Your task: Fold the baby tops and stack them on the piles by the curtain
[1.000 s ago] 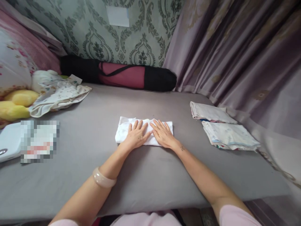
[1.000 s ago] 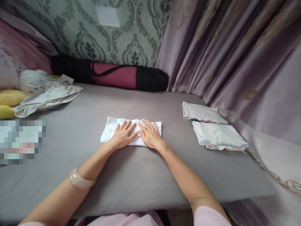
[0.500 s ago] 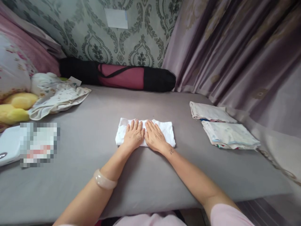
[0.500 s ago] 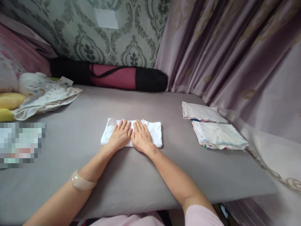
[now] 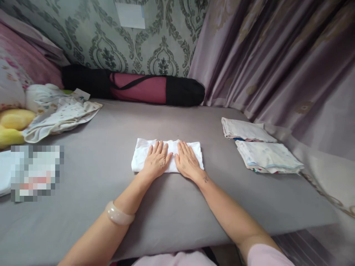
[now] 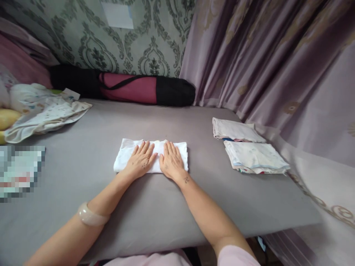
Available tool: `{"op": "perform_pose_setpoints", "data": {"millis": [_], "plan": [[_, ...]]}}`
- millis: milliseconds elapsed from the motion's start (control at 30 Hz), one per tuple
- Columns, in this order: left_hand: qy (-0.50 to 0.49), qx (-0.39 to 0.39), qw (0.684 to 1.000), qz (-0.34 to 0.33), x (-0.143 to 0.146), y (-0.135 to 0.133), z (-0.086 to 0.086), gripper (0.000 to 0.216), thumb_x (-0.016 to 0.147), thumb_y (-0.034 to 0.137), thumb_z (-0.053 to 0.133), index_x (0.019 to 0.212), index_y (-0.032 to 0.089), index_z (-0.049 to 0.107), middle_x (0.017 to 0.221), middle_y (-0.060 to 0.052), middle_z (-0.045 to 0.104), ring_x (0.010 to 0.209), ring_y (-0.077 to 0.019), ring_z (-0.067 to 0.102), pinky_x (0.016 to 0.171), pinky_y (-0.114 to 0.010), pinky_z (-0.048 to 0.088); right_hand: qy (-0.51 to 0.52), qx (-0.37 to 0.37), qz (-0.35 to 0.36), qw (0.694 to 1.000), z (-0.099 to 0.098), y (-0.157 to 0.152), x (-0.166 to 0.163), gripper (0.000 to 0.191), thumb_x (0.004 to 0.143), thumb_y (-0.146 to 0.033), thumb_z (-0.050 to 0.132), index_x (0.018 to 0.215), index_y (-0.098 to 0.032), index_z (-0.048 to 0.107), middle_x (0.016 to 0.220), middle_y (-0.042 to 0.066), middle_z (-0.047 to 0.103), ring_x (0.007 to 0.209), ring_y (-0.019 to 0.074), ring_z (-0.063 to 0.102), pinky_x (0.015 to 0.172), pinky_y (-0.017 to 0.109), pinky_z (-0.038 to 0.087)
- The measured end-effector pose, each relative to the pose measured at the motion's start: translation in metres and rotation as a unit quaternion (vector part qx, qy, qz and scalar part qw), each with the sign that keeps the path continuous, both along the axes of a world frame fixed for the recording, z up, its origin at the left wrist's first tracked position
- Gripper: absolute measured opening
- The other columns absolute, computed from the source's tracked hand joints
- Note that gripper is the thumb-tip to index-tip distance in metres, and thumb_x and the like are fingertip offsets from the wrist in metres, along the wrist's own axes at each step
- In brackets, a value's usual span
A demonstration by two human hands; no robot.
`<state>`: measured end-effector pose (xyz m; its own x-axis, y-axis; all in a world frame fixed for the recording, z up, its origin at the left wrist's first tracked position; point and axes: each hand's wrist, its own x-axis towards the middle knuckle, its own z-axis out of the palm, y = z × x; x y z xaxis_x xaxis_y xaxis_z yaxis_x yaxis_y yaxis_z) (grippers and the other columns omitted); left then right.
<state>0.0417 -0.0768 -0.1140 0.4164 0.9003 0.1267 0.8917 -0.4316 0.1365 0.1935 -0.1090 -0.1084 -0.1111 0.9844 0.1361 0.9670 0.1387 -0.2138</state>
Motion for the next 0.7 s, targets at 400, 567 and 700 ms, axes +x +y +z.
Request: {"op": "perform_pose_setpoints", "data": {"millis": [400,567,700], "plan": [[0.015,-0.027,0.996,0.08,-0.012,0.008,0.003,0.063,0.101,0.044,0.021,0.151,0.006,0.033,0.158,-0.018,0.028,0.149,-0.0301,0.019,0.12,-0.051,0.016,-0.01,-0.017,-0.051,0.998,0.0,0.002,0.012,0.061,0.099,-0.03,0.025,0.151,0.001,0.029,0.16,0.018,0.022,0.15,0.027,0.015,0.121,0.046,0.009],[0.018,-0.063,0.994,0.083,-0.015,0.011,0.0,0.065,0.101,0.045,0.02,0.151,0.005,0.032,0.157,-0.018,0.03,0.148,-0.0307,0.021,0.12,-0.052,0.018,-0.011,-0.052,-0.048,0.997,-0.006,0.004,0.016,0.061,0.099,-0.032,0.023,0.151,0.001,0.03,0.159,0.019,0.025,0.149,0.0279,0.017,0.121,0.047,0.011],[0.0,-0.02,0.993,0.113,-0.022,0.017,0.002,0.067,0.101,0.045,0.018,0.15,0.002,0.032,0.158,-0.02,0.028,0.149,-0.031,0.019,0.121,-0.051,0.015,-0.013,-0.022,-0.068,0.997,-0.005,0.007,0.023,0.062,0.099,-0.033,0.022,0.151,0.001,0.029,0.16,0.019,0.022,0.15,0.0282,0.015,0.121,0.047,0.012]]}}
